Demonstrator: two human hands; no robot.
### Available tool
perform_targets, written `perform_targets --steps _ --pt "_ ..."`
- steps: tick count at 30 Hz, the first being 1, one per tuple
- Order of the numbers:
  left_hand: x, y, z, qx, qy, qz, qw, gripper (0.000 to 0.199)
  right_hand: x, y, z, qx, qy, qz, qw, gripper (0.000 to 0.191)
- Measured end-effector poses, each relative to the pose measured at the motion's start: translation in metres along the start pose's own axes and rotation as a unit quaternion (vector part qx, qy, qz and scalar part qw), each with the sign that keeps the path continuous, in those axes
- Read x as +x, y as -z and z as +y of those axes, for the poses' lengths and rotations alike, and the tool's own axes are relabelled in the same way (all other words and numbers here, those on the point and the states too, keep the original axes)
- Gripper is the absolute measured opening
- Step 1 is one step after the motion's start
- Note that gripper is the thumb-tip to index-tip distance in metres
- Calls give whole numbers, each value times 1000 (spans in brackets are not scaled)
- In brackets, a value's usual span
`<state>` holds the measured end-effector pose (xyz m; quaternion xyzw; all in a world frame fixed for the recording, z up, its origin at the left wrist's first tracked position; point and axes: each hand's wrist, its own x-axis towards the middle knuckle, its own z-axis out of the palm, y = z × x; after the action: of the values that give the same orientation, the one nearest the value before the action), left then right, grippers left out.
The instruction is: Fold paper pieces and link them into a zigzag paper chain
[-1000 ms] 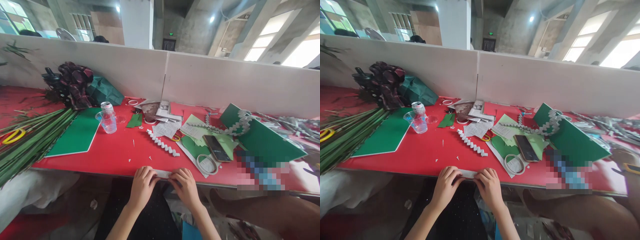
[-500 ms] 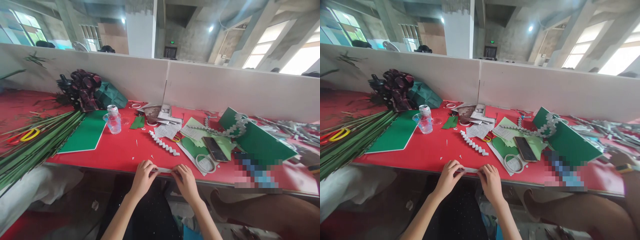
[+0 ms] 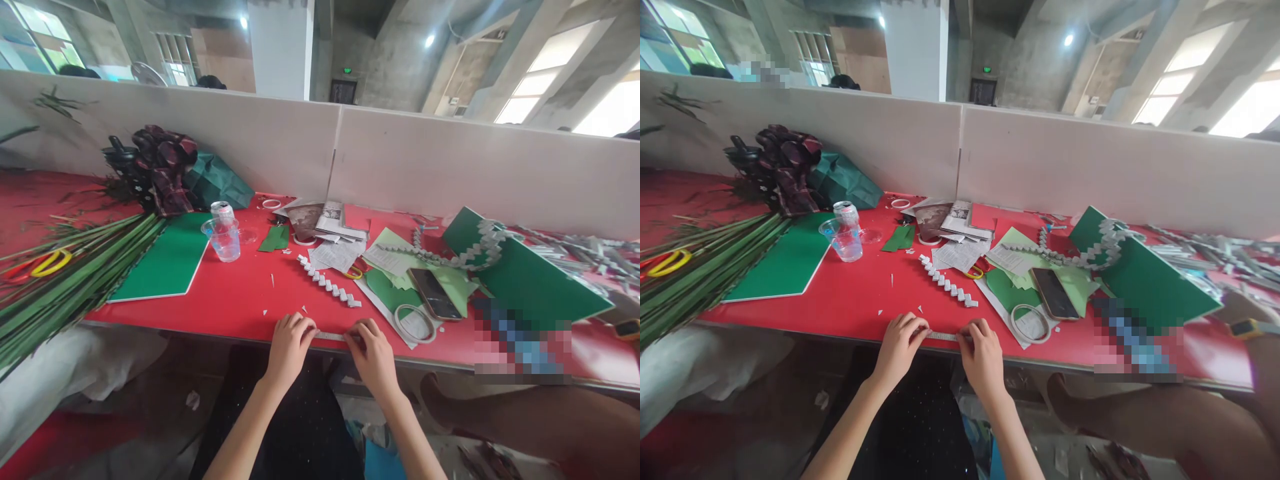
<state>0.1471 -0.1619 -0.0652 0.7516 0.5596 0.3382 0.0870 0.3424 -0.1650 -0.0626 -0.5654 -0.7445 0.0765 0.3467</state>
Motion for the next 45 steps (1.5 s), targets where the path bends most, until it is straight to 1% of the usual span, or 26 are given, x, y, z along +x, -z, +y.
perform_targets --steps 7,10,17,22,24,27,30,33,36,38,40,42,45 --pt "1 -6 -1 27 -12 19 999 17 -1 -5 1 -9 9 15 1000 15" --pt "2 -6 -1 32 -15 11 999 16 -2 -4 1 8 5 9 1000 13" --pt "4 -2 -4 -8 -15 -21 1000 11 -6 -1 0 42 8 -4 999 12" --pt "4 3 -6 -51 -15 -29 998 16 -8 3 1 53 17 -13 998 10" --pt "3 3 -5 -48 -24 -25 998 19 -9 4 1 57 18 -18 998 10" --pt "0 1 0 11 -57 -3 998 26 -9 5 1 63 21 -21 998 11" --pt "-8 -3 9 107 -112 23 988 26 -9 4 1 52 28 -25 998 12" --pt "-25 -8 19 214 -149 8 965 33 -9 4 0 32 43 -33 998 17" --pt "-41 -17 25 299 -135 16 944 47 -9 2 1 20 43 -31 998 21" --pt "-46 -23 28 320 -130 7 939 58 -8 1 1 21 33 -30 999 22" --pt "-44 -28 31 326 -117 -8 938 66 -5 0 1 30 17 -29 999 21" --pt "-38 -28 34 321 -103 -26 941 68 -1 -2 0 36 -2 -22 999 20" --pt "-26 -21 35 292 -86 -80 949 72 6 -5 -3 27 -23 -7 999 19"
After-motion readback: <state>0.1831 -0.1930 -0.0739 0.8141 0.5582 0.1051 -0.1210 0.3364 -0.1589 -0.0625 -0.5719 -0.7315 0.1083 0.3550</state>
